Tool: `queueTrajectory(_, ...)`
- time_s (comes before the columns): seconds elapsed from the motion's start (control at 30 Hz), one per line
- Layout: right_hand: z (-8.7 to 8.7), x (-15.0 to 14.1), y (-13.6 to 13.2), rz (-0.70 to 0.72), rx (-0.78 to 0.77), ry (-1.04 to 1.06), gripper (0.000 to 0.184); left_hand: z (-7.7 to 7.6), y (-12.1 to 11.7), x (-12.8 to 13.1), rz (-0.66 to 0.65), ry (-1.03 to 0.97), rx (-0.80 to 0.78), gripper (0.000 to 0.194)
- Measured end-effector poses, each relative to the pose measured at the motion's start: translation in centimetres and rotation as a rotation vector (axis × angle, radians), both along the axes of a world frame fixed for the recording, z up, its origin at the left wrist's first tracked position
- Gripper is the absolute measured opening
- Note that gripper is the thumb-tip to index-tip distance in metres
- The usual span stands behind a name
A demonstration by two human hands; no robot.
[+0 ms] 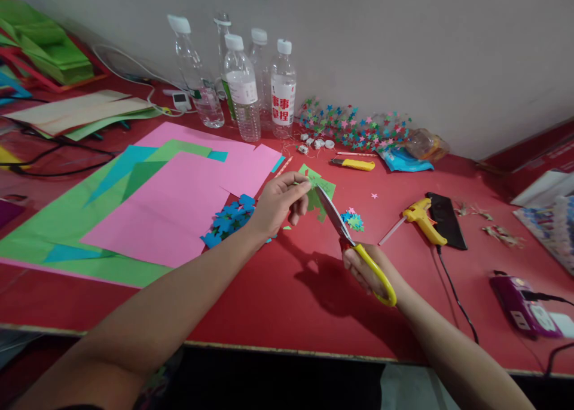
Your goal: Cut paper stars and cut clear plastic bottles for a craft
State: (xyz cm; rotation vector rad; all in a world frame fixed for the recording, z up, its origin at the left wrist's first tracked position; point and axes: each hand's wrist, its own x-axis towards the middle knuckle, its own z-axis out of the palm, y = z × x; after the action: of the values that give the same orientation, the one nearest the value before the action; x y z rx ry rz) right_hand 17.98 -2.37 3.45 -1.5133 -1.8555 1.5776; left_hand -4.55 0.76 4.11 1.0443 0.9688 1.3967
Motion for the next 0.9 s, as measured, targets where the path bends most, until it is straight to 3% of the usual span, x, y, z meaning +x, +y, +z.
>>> queueTrajectory(0.6,-0.61,0.29,-0.15,0.054,0.046,0.055,0.047,-0.15,-0.17,0.24,0.048,0.043,0.047,0.012)
queueTrajectory(0.9,-0.81,0.03,-0.32,0.019,-0.024,-0.009,0.042,-0.3,-0.2,0.67,0.055,-0.009,0.004,0.015)
